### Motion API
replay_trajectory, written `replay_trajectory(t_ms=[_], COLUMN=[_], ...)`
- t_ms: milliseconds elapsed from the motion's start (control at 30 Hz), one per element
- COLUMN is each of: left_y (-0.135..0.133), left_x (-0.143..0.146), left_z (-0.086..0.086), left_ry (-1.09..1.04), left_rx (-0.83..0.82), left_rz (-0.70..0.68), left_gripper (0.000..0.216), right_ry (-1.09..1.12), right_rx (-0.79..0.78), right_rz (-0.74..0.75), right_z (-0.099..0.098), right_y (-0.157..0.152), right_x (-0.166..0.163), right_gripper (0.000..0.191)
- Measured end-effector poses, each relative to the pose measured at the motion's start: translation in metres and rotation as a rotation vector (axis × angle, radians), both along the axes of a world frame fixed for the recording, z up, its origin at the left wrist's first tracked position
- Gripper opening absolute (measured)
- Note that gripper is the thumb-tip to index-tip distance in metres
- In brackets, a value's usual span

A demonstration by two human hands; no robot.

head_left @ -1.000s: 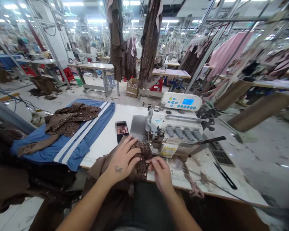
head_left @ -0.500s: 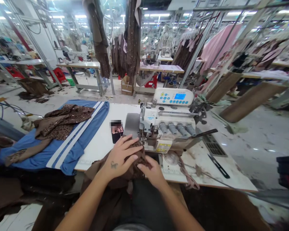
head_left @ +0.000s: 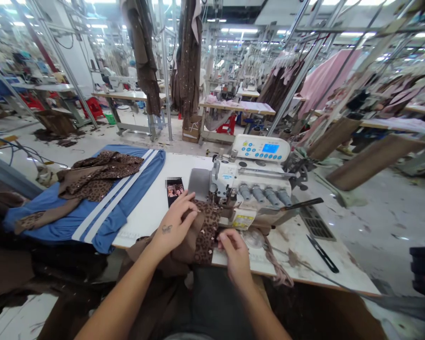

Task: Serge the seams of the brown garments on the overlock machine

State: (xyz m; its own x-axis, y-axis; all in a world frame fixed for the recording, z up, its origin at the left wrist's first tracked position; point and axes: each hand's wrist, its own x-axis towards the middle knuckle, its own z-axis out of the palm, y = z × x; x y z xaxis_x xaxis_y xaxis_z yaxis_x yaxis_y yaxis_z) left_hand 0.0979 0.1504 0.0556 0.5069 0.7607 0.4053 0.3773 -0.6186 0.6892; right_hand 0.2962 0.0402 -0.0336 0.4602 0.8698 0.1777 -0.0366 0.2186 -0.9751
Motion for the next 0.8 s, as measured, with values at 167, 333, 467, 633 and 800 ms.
replay_trajectory(t_ms=[167,333,467,633,800], left_y=[-0.013,-0.004,0.001,0.006,0.007], left_x=[-0.011,0.026,0.033,0.022,0.017], left_z=[0.019,0.008,-0.006,-0.007,0.002], left_ry=[-0.056,-0.146,-0.194,-0.154,-0.006], left_rx=[0.147,0.035,0.011,-0.023,-0.005], left_rz=[-0.029,-0.036,0.047,0.055,0.034], left_gripper=[0.016,0.004,0.007,0.006,0.007], right_ry=[-0.34,-0.22,-0.28,-0.3,-0.463], right_rx=[0.056,-0.085,-0.03,-0.103,-0.134], right_rz=[0.102,0.299,0.102,0.288,0.296], right_z=[0.019,0.023,0.021,0.016,0.001], right_y=[-0.023,-0.015,-0.009,-0.002,-0.004], right_x=[-0.01,-0.044,-0.038,-0.023,-0.026], right_gripper=[0.022,0.033,0.039,0.04,0.063])
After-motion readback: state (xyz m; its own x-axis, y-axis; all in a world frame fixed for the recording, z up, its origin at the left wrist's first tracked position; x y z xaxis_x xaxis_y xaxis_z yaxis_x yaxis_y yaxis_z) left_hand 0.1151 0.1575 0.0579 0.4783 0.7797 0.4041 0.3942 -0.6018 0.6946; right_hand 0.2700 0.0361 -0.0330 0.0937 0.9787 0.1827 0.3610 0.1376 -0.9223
